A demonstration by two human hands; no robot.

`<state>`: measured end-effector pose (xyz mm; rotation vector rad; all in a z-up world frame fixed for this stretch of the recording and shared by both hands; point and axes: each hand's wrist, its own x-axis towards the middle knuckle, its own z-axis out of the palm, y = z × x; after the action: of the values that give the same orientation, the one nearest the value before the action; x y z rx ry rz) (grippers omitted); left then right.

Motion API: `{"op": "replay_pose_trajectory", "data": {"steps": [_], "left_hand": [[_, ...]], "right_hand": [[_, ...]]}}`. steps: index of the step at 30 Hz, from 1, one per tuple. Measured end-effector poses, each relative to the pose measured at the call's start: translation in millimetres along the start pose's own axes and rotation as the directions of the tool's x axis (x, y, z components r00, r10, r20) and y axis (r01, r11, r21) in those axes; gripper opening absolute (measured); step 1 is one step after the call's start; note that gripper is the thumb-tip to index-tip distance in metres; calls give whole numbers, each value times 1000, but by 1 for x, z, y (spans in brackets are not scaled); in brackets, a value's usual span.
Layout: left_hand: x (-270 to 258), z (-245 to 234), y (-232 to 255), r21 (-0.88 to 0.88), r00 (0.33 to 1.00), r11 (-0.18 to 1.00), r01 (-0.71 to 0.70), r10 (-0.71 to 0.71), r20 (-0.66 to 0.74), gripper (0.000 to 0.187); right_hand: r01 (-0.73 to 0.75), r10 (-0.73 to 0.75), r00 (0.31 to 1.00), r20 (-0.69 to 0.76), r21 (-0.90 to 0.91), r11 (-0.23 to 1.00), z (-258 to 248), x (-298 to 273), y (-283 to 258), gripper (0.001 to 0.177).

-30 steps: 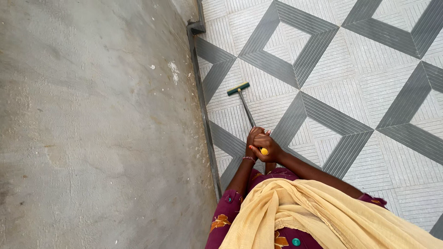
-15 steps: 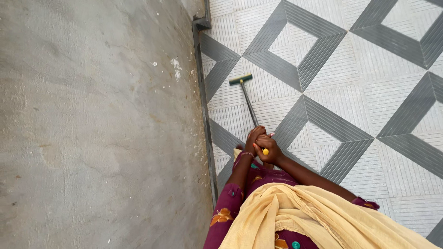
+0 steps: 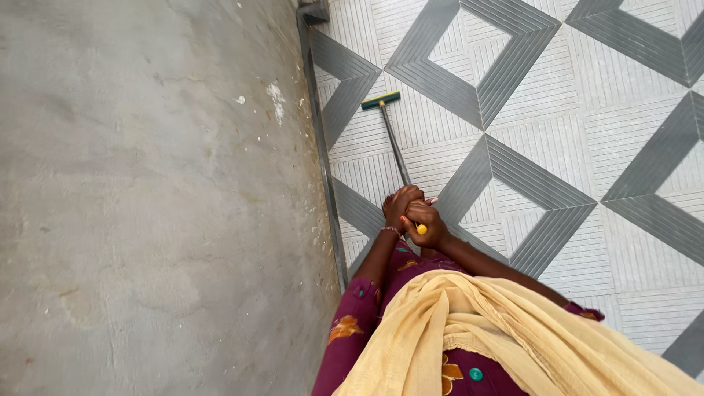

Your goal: The person sweeps a tiled floor with a geometric pattern using a long-handled broom. They move the broom back and forth in a repetitive motion to clean the surface.

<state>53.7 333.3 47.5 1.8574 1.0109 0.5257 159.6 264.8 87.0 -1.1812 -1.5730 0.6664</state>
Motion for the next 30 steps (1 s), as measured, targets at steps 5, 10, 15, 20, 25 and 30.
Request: {"op": "replay_pose_trajectory", "data": {"steps": [5, 10, 15, 20, 25, 30], "left_hand": [[18, 10, -9, 103, 954, 964, -244, 257, -151, 32], [65, -23, -48, -178, 997, 984, 31, -16, 82, 18], [76, -47, -23, -149, 994, 983, -106, 101, -42, 14], [82, -44, -30, -11, 981, 987, -158, 156, -117, 17], [98, -58, -72, -279, 991, 959, 58, -21, 133, 10], [92, -61, -36, -258, 994, 963, -72, 47, -102, 15]], "right_hand": [[93, -79, 984, -157, 87, 992, 0, 28, 2, 12], [19, -19, 1000, 6, -11, 1000, 16, 65, 18, 16], [-72, 72, 994, -86, 12, 997, 16, 89, 24, 20], [12, -13, 999, -33, -26, 1000, 22, 102, 39, 19], [-65, 65, 995, 71, 3, 998, 36, 108, 35, 14], [79, -86, 990, -114, -57, 995, 27, 131, 30, 19]]}}
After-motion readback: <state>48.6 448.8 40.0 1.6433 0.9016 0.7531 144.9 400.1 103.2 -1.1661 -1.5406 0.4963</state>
